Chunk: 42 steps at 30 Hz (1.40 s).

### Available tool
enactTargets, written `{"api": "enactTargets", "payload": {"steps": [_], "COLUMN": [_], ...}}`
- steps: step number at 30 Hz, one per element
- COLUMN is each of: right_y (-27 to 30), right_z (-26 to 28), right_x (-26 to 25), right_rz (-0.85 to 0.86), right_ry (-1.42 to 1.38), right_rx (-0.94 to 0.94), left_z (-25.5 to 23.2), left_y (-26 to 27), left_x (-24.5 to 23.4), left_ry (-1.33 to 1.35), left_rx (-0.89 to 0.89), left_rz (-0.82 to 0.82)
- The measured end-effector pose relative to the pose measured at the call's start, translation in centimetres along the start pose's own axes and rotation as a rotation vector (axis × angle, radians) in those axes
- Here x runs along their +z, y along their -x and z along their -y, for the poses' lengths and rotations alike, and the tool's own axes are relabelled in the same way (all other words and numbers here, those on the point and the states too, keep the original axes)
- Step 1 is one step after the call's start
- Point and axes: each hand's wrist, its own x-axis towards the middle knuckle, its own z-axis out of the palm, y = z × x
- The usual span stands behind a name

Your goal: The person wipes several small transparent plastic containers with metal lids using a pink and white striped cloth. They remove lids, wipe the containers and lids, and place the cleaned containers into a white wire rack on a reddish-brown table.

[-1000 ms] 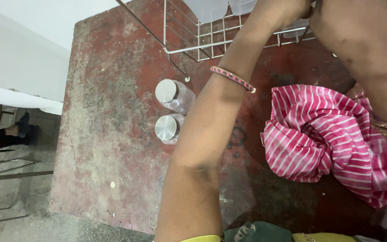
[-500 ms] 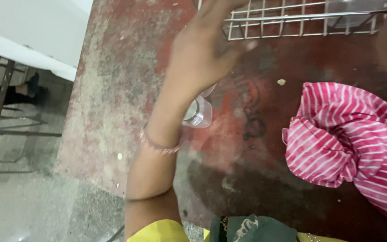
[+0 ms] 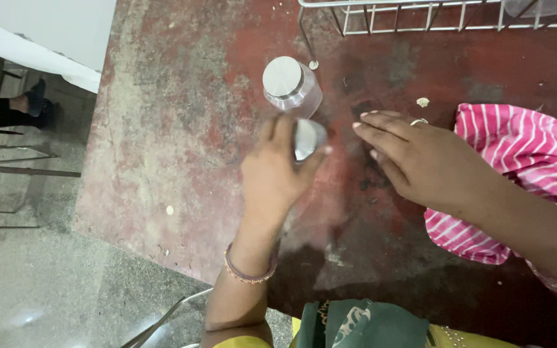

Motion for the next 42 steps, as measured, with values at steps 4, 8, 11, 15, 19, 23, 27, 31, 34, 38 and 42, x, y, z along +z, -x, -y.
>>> {"api": "enactTargets", "payload": {"steps": [4, 8, 11, 15, 19, 23, 27, 31, 34, 38, 42], "right_y": [0.1, 0.5, 1.0, 1.5, 1.9, 1.8, 1.3, 1.0, 1.1, 1.2, 0.7], "right_z": [-0.3, -1.6, -2.2, -1.7, -1.9, -2.6, -2.8, -3.1, -3.3, -3.1, -2.8], "right_x": [0.1, -0.7, -0.7, 0.3, 0.4, 0.3, 0.6, 0.7, 0.8, 1.0, 1.2], "right_rz": [0.129, 0.080, 0.048, -0.244, -0.448, -0.449, -0.374, -0.382, -0.411, -0.332, -0.246], "right_ry": [-0.241, -0.673, -0.863, -0.323, 0.185, 0.144, 0.012, 0.090, 0.125, -0.320, -0.446], "right_rx": [0.167, 0.203, 0.105, 0.075, -0.011, 0.047, 0.110, 0.048, 0.093, 0.252, 0.332], "left_z": [-2.1, -3.4, -3.4, -3.0, -4.0, -3.4, -3.6, -4.2, -3.5, -1.7, -1.5], "left_y": [-0.1, -0.4, -0.8, -2.0, -2.4, -3.0, -3.0, -3.3, -2.9, -1.8, -0.1], "left_x": [1.6, 3.5, 4.6, 5.4, 5.8, 4.1, 2.5, 2.3, 2.6, 3.2, 4.5], "left_ry": [0.205, 0.322, 0.301, 0.027, 0.077, 0.192, 0.344, 0.472, 0.587, 0.993, 1.496], "left_rx": [0.212, 0.448, 0.565, 0.567, 0.235, 0.159, 0.330, 0.368, 0.059, -0.026, -0.071], "left_rz": [0.078, -0.003, -0.048, -0.093, -0.028, 0.147, 0.074, 0.038, 0.111, 0.161, 0.314]}}
